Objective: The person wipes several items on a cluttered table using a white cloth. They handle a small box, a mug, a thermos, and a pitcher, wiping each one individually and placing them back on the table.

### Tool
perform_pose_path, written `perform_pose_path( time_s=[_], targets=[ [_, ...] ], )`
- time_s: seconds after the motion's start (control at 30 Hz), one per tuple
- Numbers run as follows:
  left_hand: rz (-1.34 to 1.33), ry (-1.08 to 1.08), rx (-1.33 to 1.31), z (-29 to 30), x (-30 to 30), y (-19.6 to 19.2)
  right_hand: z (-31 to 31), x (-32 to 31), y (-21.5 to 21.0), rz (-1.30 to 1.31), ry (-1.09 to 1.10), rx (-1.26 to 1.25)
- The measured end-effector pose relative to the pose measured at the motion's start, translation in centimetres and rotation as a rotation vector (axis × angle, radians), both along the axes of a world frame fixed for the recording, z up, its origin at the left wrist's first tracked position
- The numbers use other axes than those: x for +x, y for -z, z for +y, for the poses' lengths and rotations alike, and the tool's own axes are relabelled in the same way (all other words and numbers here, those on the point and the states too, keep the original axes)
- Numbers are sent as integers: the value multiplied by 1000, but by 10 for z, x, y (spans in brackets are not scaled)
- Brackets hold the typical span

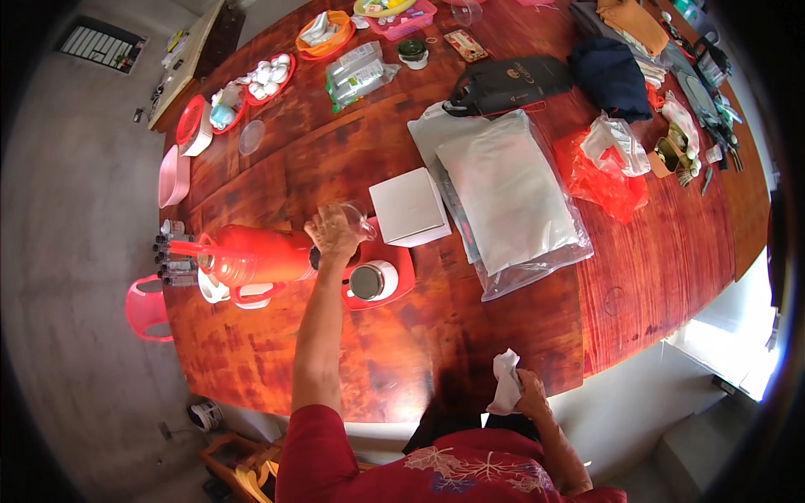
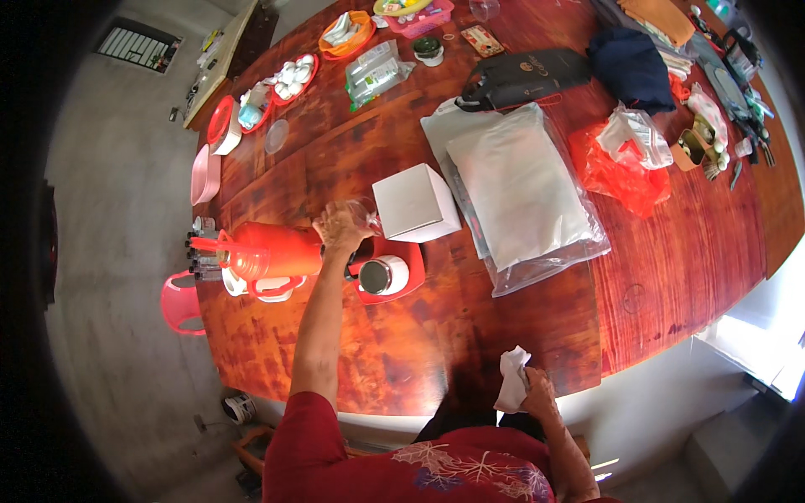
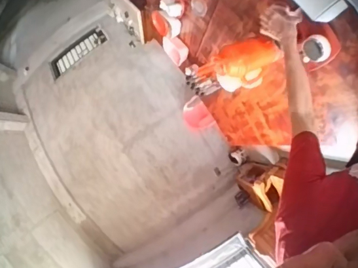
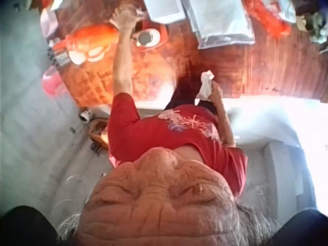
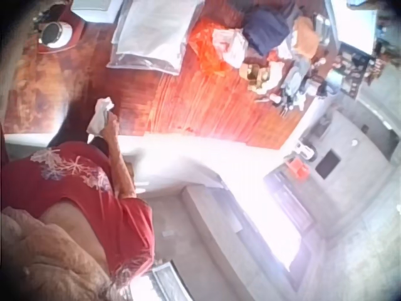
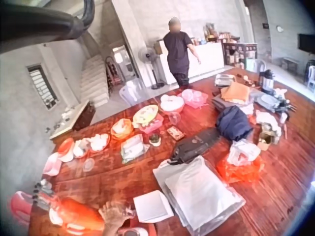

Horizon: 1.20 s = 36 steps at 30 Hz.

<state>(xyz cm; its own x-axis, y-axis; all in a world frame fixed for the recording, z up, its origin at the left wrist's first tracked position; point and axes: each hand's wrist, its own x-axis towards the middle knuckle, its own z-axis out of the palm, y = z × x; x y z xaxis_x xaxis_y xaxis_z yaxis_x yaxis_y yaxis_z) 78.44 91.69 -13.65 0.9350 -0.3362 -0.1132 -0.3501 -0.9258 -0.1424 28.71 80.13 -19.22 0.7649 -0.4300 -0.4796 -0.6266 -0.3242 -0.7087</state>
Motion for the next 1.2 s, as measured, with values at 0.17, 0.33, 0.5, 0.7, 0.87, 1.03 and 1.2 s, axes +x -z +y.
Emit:
perform_pose_path(
  time_s=[0.17, 0.33, 0.5, 0.7, 0.87, 1.03, 1.2],
  targets=[
    [-166, 23, -728, 26, -50, -87, -10, 25, -27, -194, 322, 169],
    [507, -107, -1431, 59, -139, -84, -37, 97, -126, -448, 372, 162],
    [999, -175, -1721, 29, -241, -113, 7, 155, -204, -757, 58, -448],
    [1019, -47, -1595, 77, -308, -57, 43, 154, -198, -659, -132, -545],
    [750, 316, -1309, 60, -333, -139, -2, 151, -164, -648, -341, -17],
    [943, 285, -1694, 69, -337, -135, -3, 129, -185, -701, -429, 96],
    [999, -202, -1978, 69, -355, -107, 34, 104, -180, -642, 107, 243]
  ],
)
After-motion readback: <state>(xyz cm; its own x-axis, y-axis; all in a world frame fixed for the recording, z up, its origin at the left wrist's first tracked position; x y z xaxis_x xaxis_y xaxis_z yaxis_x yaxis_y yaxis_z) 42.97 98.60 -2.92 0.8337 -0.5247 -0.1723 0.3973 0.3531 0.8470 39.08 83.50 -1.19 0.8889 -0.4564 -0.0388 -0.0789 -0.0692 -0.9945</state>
